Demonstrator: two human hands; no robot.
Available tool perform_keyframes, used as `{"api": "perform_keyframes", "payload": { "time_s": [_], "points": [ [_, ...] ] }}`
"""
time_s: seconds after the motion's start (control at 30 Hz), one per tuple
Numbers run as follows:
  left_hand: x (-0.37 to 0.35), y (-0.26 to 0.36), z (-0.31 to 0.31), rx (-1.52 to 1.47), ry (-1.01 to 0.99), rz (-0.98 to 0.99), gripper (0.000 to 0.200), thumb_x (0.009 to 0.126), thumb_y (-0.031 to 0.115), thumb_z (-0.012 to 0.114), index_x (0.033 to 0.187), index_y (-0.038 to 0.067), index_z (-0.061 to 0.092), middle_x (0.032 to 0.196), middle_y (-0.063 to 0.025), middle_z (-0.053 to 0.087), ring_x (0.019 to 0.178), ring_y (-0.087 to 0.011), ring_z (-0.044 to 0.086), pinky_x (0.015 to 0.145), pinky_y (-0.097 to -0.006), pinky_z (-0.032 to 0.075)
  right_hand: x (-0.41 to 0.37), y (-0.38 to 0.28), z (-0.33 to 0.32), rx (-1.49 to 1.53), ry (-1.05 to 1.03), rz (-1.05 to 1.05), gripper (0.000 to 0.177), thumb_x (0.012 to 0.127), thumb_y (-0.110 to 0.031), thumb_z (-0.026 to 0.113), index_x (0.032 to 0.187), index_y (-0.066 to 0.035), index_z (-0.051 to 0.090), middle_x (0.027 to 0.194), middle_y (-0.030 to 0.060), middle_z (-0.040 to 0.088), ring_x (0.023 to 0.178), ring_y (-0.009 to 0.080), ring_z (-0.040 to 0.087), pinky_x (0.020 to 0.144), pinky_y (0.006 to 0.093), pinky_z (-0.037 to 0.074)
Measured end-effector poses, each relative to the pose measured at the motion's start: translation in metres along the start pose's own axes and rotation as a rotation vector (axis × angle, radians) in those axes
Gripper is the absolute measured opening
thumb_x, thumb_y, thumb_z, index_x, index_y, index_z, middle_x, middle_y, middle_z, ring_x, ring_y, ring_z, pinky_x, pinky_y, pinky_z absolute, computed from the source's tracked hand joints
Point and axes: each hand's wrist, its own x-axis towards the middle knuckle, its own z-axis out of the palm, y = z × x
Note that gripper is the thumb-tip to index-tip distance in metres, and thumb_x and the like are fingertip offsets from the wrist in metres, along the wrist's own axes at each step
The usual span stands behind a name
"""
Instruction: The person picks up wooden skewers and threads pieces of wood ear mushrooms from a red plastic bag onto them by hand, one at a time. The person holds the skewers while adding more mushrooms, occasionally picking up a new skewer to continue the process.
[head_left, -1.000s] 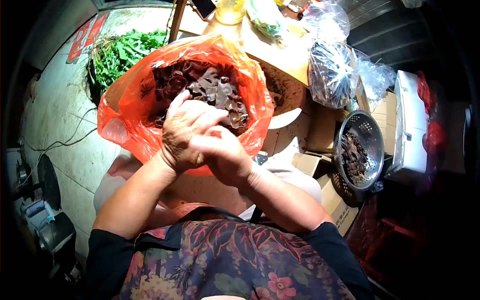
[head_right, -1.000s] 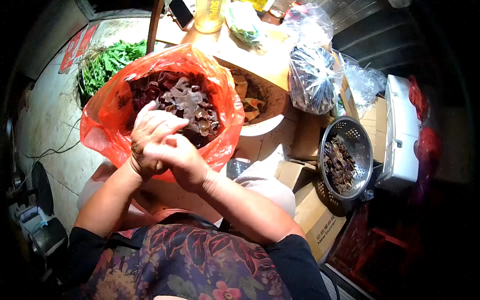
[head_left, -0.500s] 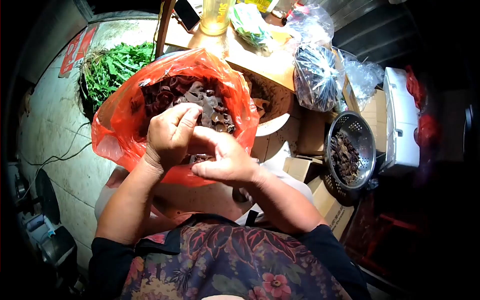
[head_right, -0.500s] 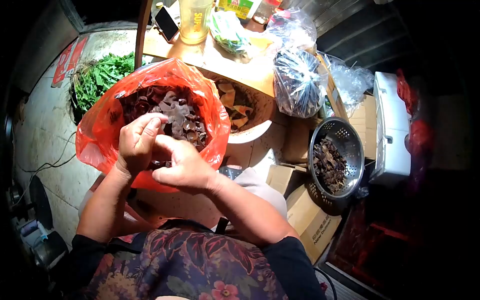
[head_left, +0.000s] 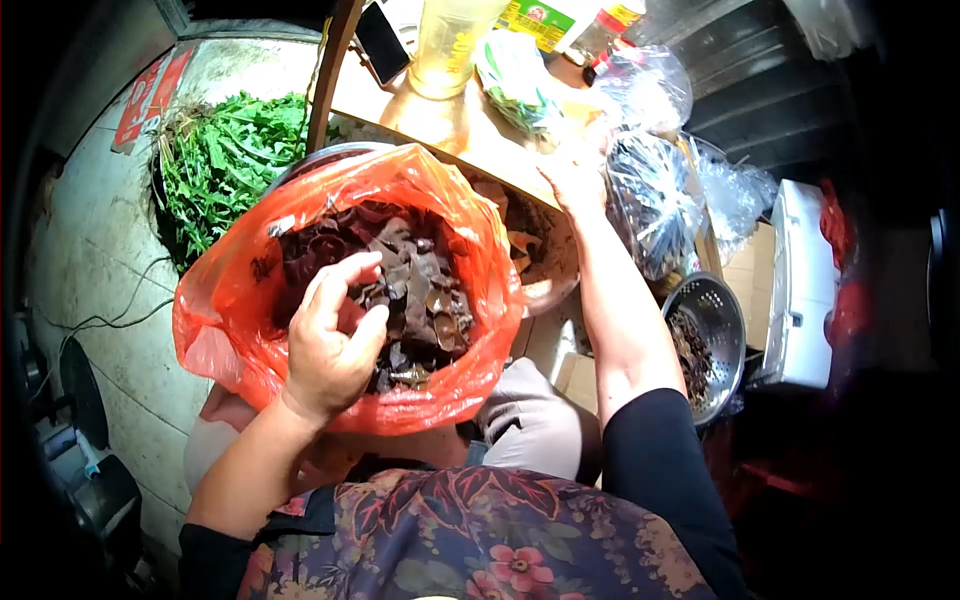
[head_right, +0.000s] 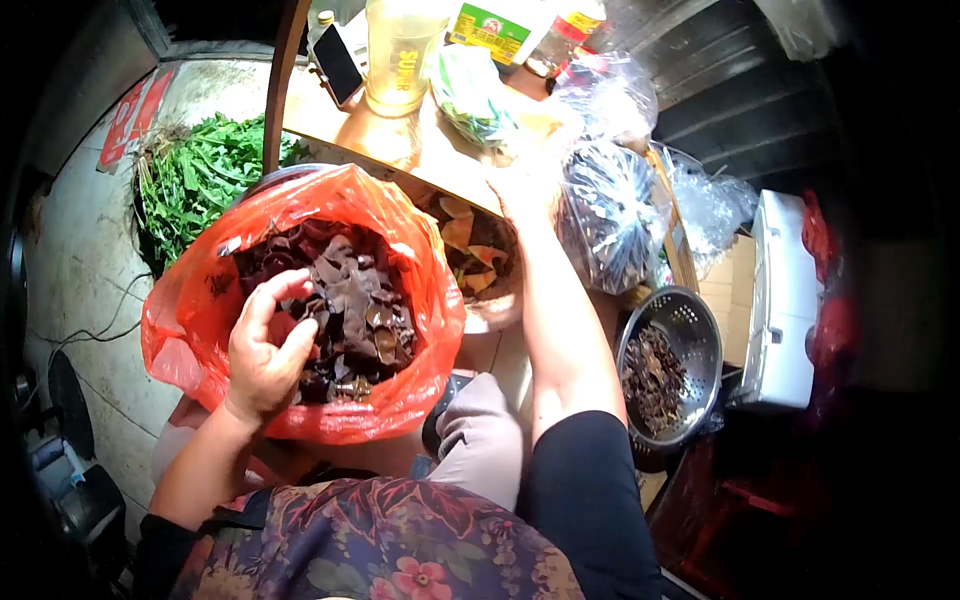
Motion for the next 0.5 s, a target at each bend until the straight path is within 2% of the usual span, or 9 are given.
{"api": "perform_keyframes", "payload": {
  "time_s": [0.03,0.13,0.17,0.23,0.27,0.3,0.37,0.5],
  "points": [
    [0.000,-0.003,0.000,-0.024,0.027,-0.015,0.040,0.074,-0.001,0.059,0.113,0.004,0.055,0.099,-0.0082,0.057,0.062,-0.0089,0.051,0.056,-0.0217,0.043,0.009,0.008,0.015,0.003,-0.007,-0.006,0.060,0.060,-0.038,0.077,0.097,0.007,0.061,0.092,0.0162,0.064,0.088,0.0271,0.061,0.088,0.0349,0.044],
    [0.004,-0.001,-0.005,-0.020,-0.033,-0.089,0.038,0.073,-0.003,0.059,0.111,0.002,0.055,0.099,-0.0083,0.056,0.062,-0.0094,0.052,0.057,-0.0220,0.044,0.026,0.014,0.046,-0.447,0.361,0.061,0.067,0.061,-0.042,0.078,0.104,0.005,0.056,0.100,0.0216,0.059,0.087,0.0318,0.059,0.087,0.0380,0.043],
    [0.006,0.000,-0.006,-0.025,-0.045,-0.100,0.038,0.073,-0.003,0.059,0.111,0.002,0.055,0.099,-0.0082,0.056,0.062,-0.0095,0.053,0.056,-0.0220,0.044,0.026,0.016,0.050,-0.442,0.353,0.058,0.067,0.061,-0.042,0.078,0.104,0.005,0.056,0.100,0.0216,0.059,0.087,0.0318,0.059,0.087,0.0380,0.043],
    [0.009,-0.003,-0.006,-0.033,-0.039,-0.120,0.036,0.073,-0.003,0.060,0.109,0.002,0.056,0.097,-0.0084,0.056,0.060,-0.0097,0.053,0.057,-0.0222,0.044,0.016,-0.015,0.024,-0.030,0.134,0.385,0.047,0.069,-0.047,0.072,0.082,-0.003,0.062,0.091,0.0189,0.062,0.088,0.0296,0.059,0.080,0.0377,0.046],
    [0.010,-0.004,-0.006,-0.021,-0.041,-0.119,0.035,0.074,-0.003,0.060,0.108,0.002,0.057,0.097,-0.0083,0.056,0.060,-0.0097,0.053,0.057,-0.0222,0.044,0.019,0.000,0.036,0.036,0.181,0.394,0.037,0.071,-0.041,0.070,0.080,-0.006,0.063,0.088,0.0166,0.062,0.086,0.0284,0.060,0.077,0.0382,0.047],
    [0.011,-0.004,-0.006,-0.009,-0.044,-0.115,0.033,0.074,-0.003,0.060,0.107,0.002,0.057,0.097,-0.0083,0.056,0.060,-0.0096,0.053,0.057,-0.0221,0.045,0.016,0.007,0.037,0.034,0.178,0.397,0.037,0.071,-0.041,0.070,0.080,-0.006,0.063,0.088,0.0166,0.062,0.086,0.0284,0.060,0.077,0.0382,0.047],
    [0.012,-0.004,-0.003,-0.008,-0.046,-0.107,0.031,0.075,-0.003,0.060,0.105,0.001,0.058,0.097,-0.0083,0.056,0.060,-0.0095,0.053,0.057,-0.0221,0.044,0.008,0.018,0.038,0.116,0.146,0.274,0.025,0.073,-0.032,0.067,0.080,-0.009,0.063,0.086,0.0133,0.063,0.082,0.0270,0.061,0.076,0.0383,0.047],
    [0.008,-0.002,0.002,-0.044,-0.070,-0.096,0.031,0.075,-0.002,0.061,0.105,0.002,0.058,0.096,-0.0083,0.057,0.060,-0.0097,0.053,0.056,-0.0221,0.044,-0.007,0.030,0.035,0.115,0.273,0.191,0.021,0.073,-0.029,0.062,0.083,-0.010,0.063,0.085,0.0118,0.064,0.081,0.0277,0.062,0.075,0.0382,0.047]
  ]
}}
